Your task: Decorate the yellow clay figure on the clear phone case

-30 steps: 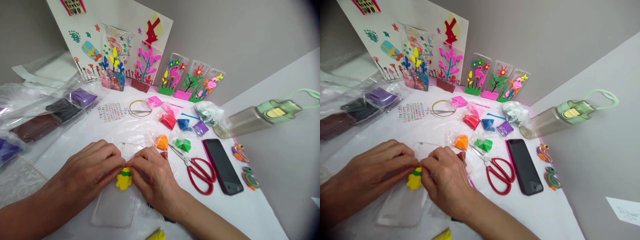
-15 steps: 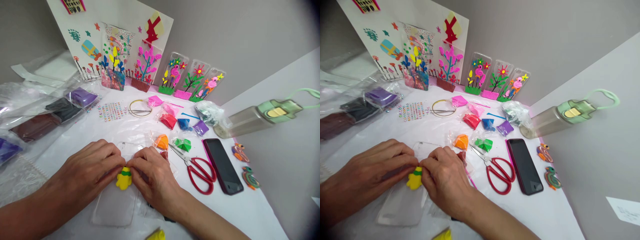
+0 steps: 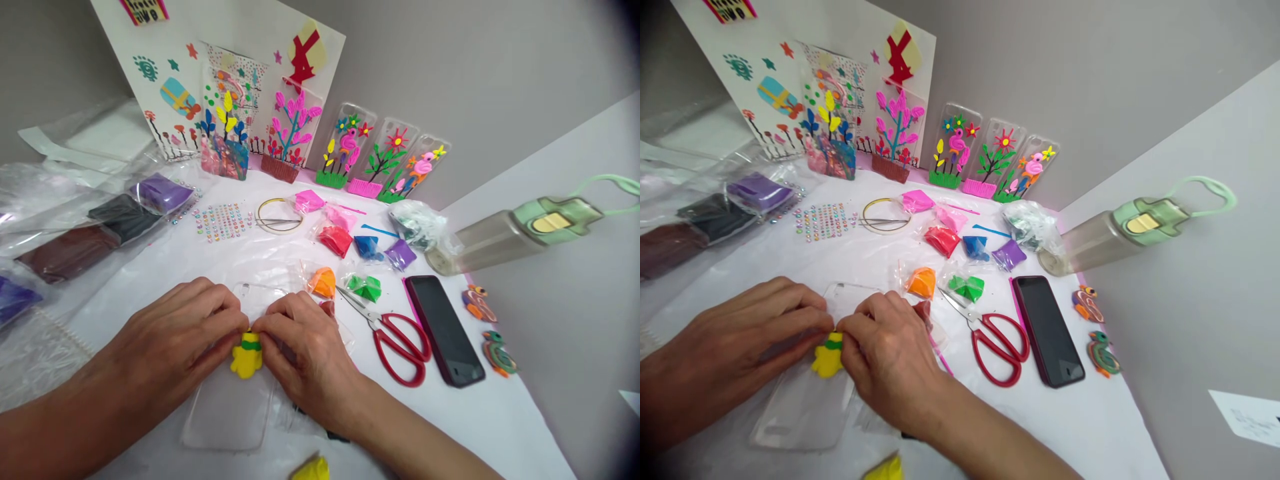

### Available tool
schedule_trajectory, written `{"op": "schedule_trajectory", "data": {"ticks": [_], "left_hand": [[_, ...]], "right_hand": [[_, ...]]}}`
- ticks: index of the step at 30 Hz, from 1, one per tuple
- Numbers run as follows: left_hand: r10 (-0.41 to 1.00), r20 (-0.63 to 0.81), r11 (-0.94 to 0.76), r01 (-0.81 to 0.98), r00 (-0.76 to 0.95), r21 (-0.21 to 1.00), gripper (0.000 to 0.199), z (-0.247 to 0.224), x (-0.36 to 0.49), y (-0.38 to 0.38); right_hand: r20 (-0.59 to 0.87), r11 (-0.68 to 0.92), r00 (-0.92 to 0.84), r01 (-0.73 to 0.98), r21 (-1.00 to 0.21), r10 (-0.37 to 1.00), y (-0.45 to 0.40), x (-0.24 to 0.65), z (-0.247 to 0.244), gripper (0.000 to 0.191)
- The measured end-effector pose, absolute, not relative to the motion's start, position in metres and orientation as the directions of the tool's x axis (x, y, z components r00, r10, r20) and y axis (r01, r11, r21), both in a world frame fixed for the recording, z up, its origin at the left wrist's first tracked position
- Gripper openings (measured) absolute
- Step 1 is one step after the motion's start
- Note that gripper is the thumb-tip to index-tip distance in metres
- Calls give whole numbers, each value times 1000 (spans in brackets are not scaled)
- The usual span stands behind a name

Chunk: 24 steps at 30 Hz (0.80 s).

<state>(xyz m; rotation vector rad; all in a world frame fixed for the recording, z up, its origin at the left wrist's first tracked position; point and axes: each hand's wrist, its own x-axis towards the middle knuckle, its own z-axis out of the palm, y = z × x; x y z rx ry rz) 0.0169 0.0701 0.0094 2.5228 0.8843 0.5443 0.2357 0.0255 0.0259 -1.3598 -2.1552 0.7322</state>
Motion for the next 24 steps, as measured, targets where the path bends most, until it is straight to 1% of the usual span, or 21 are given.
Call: {"op": "schedule_trajectory", "data": {"ticks": [5,12,24], "left_hand": [[653,228,-721,501,722,479,20,9,17,71],[622,228,-766,520,749,379,20,7,14,71],[571,213,-813,510,793,281,21,7,16,70]], "right_hand": [[124,375,-395,661,-650,910,26,236,25,19],[109,368,-395,673,-642,912,26,237,26,19],[105,374,-403,678,-634,909,27,238,27,19]]}}
